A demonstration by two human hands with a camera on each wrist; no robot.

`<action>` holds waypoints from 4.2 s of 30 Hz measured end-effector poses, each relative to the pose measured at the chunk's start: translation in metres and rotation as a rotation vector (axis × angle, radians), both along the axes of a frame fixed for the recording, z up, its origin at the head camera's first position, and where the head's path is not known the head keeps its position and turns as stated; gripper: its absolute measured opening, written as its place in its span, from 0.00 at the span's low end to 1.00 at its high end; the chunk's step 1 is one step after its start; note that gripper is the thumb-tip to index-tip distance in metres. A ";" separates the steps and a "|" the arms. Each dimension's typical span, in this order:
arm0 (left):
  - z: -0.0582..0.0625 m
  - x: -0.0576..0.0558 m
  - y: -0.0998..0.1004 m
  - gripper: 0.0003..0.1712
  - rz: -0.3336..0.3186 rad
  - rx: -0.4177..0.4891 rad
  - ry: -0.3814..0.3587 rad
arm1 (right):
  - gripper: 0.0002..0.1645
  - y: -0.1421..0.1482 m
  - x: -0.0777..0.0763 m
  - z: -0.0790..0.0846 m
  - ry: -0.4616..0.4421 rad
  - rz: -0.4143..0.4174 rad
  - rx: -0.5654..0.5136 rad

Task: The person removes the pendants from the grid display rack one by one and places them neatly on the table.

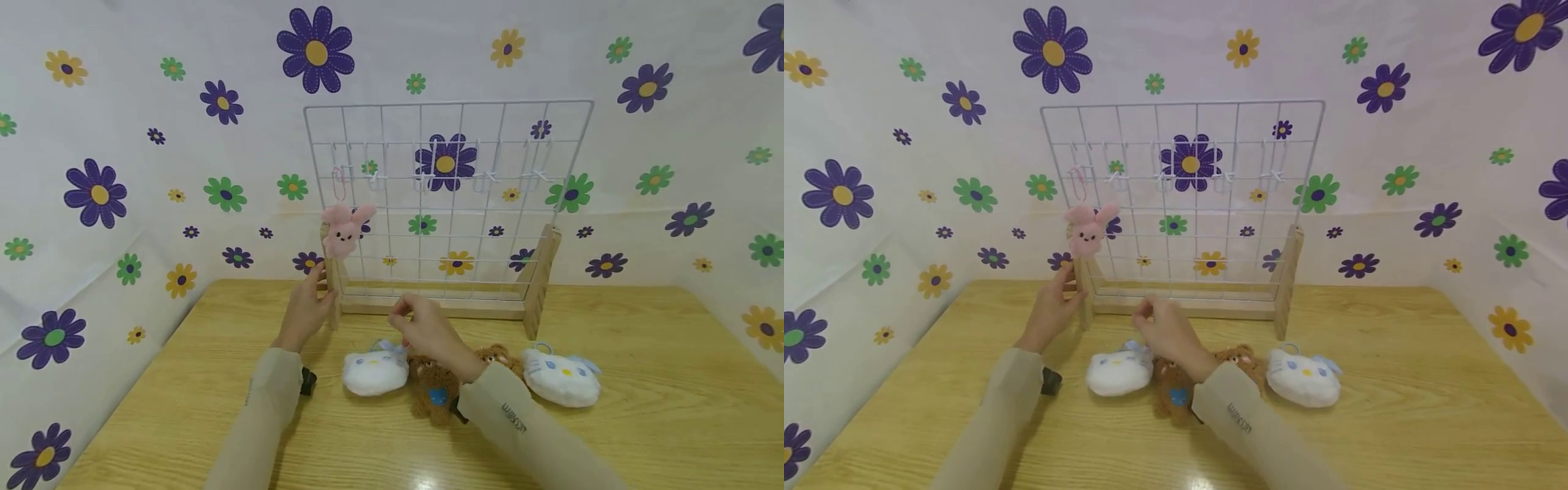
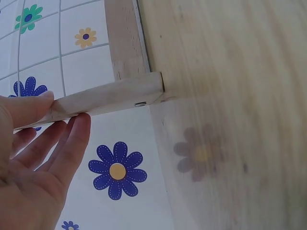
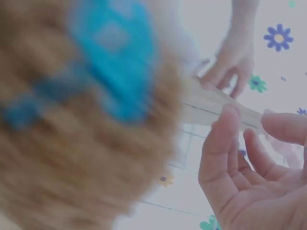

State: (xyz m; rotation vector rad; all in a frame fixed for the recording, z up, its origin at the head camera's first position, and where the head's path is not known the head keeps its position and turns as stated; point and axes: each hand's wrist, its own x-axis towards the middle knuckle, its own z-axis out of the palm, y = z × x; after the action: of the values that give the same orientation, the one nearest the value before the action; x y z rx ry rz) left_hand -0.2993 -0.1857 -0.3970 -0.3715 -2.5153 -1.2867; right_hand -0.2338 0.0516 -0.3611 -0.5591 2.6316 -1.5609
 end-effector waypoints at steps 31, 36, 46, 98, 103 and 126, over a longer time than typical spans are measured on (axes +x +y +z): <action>-0.001 0.000 0.003 0.32 0.008 -0.047 0.043 | 0.05 -0.018 -0.038 0.083 0.189 -0.151 -0.332; 0.001 0.000 0.003 0.32 0.005 -0.061 0.053 | 0.06 -0.020 -0.040 0.089 0.167 -0.166 -0.343; 0.002 0.002 0.004 0.31 0.003 -0.061 0.041 | 0.11 -0.028 -0.046 0.097 0.173 -0.164 -0.380; -0.001 0.001 0.006 0.32 0.039 -0.070 0.050 | 0.14 -0.087 -0.068 0.129 0.099 -0.090 -0.438; -0.003 0.001 0.005 0.32 0.034 -0.075 0.055 | 0.13 -0.090 -0.064 0.129 0.132 -0.120 -0.426; 0.000 0.002 0.004 0.23 0.053 -0.052 0.032 | 0.09 -0.089 -0.036 0.136 0.270 0.031 -0.411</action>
State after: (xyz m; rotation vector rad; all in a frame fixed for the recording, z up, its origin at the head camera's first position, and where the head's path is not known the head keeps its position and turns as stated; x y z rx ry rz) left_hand -0.2970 -0.1816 -0.3971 -0.3325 -2.5187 -1.1880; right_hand -0.2700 -0.0377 -0.2247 -0.8815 2.4564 -2.1719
